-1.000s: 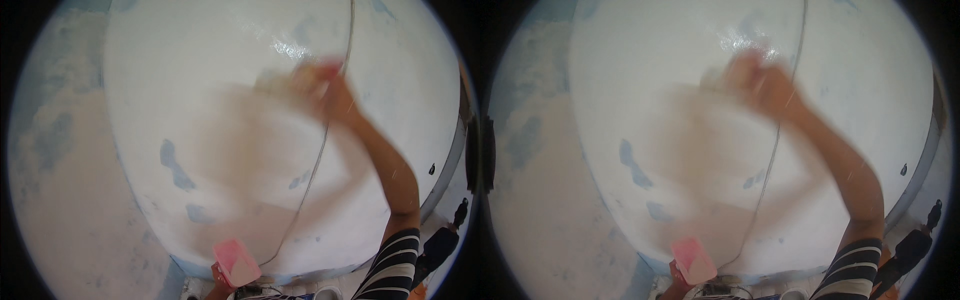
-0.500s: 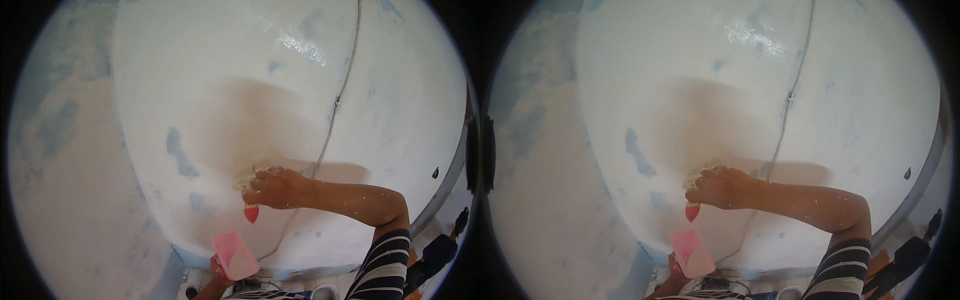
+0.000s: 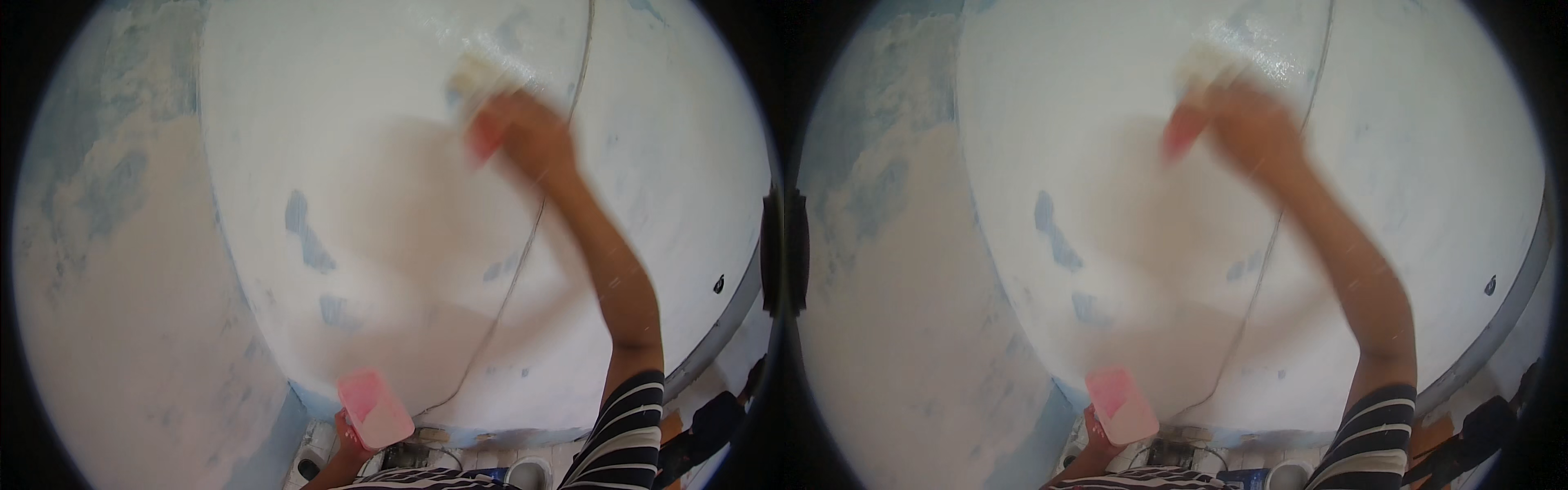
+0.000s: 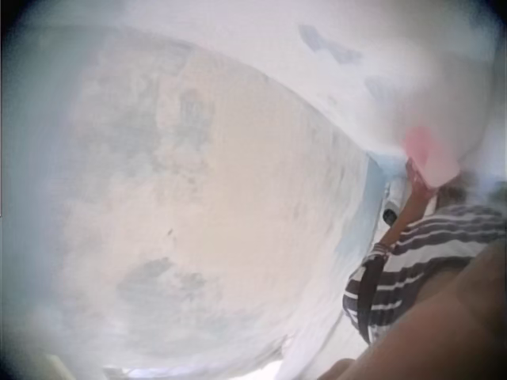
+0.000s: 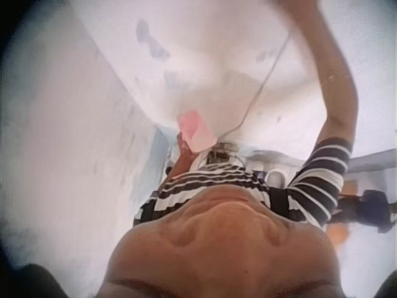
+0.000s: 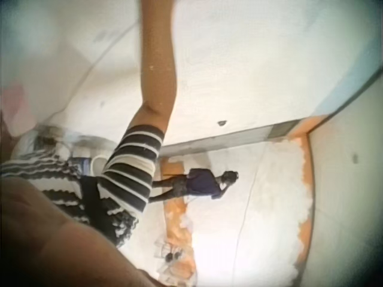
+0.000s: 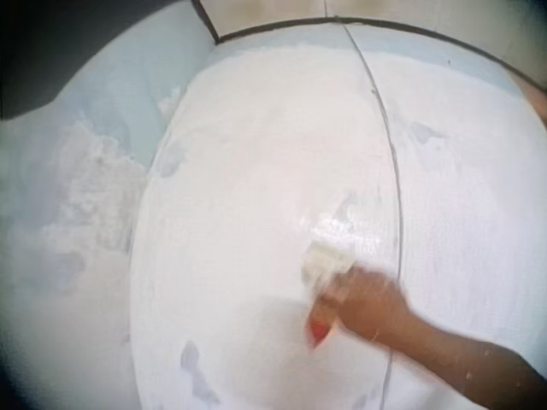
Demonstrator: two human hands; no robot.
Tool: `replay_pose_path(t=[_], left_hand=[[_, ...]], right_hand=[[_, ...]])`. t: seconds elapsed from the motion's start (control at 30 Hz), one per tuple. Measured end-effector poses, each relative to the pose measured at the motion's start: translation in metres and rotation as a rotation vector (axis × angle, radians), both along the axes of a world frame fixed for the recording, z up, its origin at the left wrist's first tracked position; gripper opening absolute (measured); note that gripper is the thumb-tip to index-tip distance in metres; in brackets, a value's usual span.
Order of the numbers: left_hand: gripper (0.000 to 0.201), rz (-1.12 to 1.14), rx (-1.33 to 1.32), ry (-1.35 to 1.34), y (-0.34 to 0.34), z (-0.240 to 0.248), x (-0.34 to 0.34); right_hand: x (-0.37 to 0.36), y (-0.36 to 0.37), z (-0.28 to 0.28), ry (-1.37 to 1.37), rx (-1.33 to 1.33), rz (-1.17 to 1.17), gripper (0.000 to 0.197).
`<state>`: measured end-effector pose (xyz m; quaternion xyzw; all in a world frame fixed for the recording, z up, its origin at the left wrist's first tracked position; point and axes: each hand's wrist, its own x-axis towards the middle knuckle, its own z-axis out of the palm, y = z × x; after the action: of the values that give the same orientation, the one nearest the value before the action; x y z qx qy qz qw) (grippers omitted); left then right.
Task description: The person paints the upper section of a wall and a ceiling corner using a brush, frequently dipping the brush into a small pink tray of white paint.
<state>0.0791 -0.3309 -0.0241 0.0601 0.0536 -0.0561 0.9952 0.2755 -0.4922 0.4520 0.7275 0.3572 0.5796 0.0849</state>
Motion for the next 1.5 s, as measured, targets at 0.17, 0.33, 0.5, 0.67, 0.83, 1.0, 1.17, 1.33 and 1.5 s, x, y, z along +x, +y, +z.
replay_pose_path(t=[0.17,0.33,0.5,0.67,0.83,1.0,1.17,1.33,1.5], left_hand=[[0.057,0.082,0.058,0.012,-0.009,0.006,0.002],[0.049,-0.052,-0.04,0.059,0.026,0.001,0.021],[0.053,0.007,0.052,0.107,0.043,0.032,-0.02],[0.058,-0.007,0.116,0.101,0.04,0.036,-0.071],[0.064,-0.117,-0.208,-0.247,0.075,0.028,-0.098],[0.062,-0.104,-0.516,-0.528,0.098,0.01,-0.135],[0.059,0.017,-0.303,-0.672,0.126,0.008,-0.154],[0.062,0.197,0.033,-0.224,0.144,-0.026,-0.136],[0.058,0.219,0.042,-0.206,0.121,-0.093,-0.11]], right_hand=[[-0.013,0.025,-0.22,0.217,-0.537,0.438,0.014],[-0.047,0.007,-0.303,0.694,-0.036,0.533,0.019],[-0.178,0.008,-0.334,0.977,0.782,0.748,0.027],[-0.264,-0.01,-0.327,1.084,1.015,0.676,0.029],[-0.321,0.016,-0.344,1.174,1.288,0.542,0.03],[-0.367,0.064,-0.347,1.098,1.219,0.644,0.034],[-0.377,0.119,-0.329,1.058,0.731,0.568,0.03],[-0.353,0.155,-0.374,0.913,0.809,0.461,0.021],[-0.323,0.159,-0.438,0.921,0.564,0.334,0.018]])
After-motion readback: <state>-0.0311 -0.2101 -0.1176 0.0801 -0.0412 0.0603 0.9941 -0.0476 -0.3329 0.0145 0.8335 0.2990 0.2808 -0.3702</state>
